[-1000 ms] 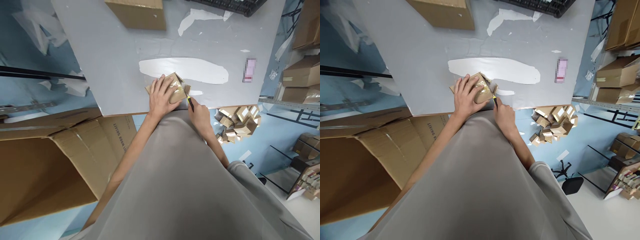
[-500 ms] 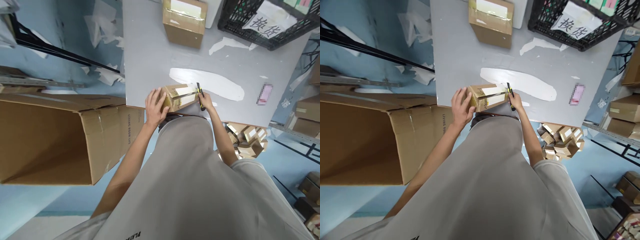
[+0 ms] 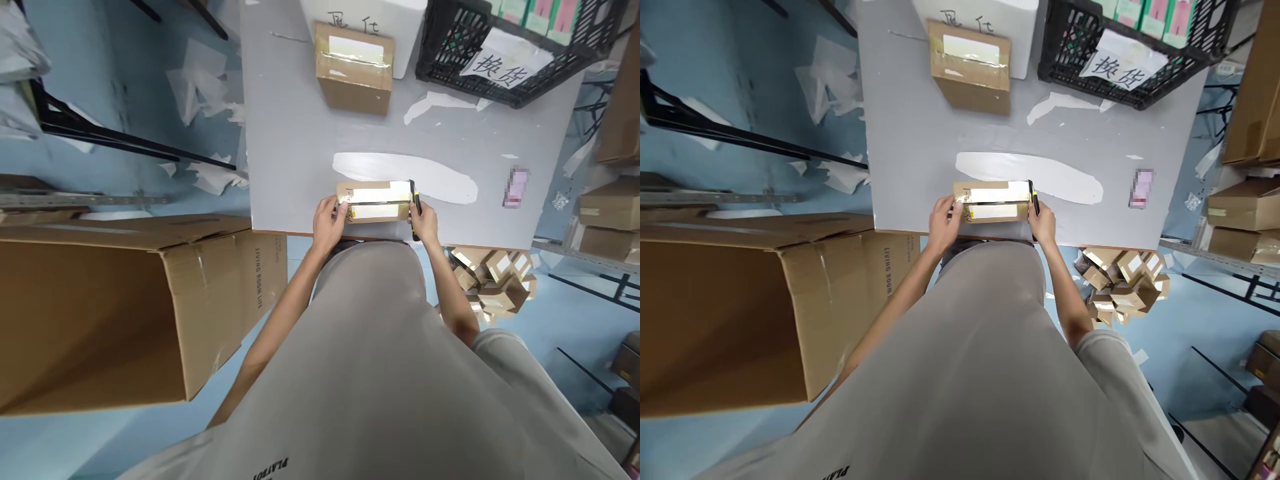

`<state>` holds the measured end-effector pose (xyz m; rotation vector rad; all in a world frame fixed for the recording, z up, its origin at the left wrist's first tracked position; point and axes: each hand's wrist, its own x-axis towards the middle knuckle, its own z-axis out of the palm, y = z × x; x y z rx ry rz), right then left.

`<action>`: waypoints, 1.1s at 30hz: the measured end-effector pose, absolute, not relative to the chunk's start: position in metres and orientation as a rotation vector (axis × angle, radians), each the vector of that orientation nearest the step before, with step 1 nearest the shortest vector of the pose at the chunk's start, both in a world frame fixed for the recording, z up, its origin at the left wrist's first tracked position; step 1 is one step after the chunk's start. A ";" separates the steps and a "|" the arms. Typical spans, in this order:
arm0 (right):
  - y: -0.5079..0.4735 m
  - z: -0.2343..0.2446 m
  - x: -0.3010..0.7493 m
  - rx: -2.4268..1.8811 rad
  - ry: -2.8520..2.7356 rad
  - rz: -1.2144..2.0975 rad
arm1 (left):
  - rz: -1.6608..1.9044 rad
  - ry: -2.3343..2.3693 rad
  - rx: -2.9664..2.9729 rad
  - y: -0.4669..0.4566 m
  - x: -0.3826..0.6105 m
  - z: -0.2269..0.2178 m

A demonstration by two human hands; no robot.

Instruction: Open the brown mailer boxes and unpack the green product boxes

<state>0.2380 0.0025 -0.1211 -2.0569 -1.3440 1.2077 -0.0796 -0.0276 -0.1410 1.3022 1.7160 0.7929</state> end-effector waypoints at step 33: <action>0.100 -0.129 0.260 -1.611 -1.989 0.943 | 0.722 1.857 1.088 -0.069 -0.044 -0.168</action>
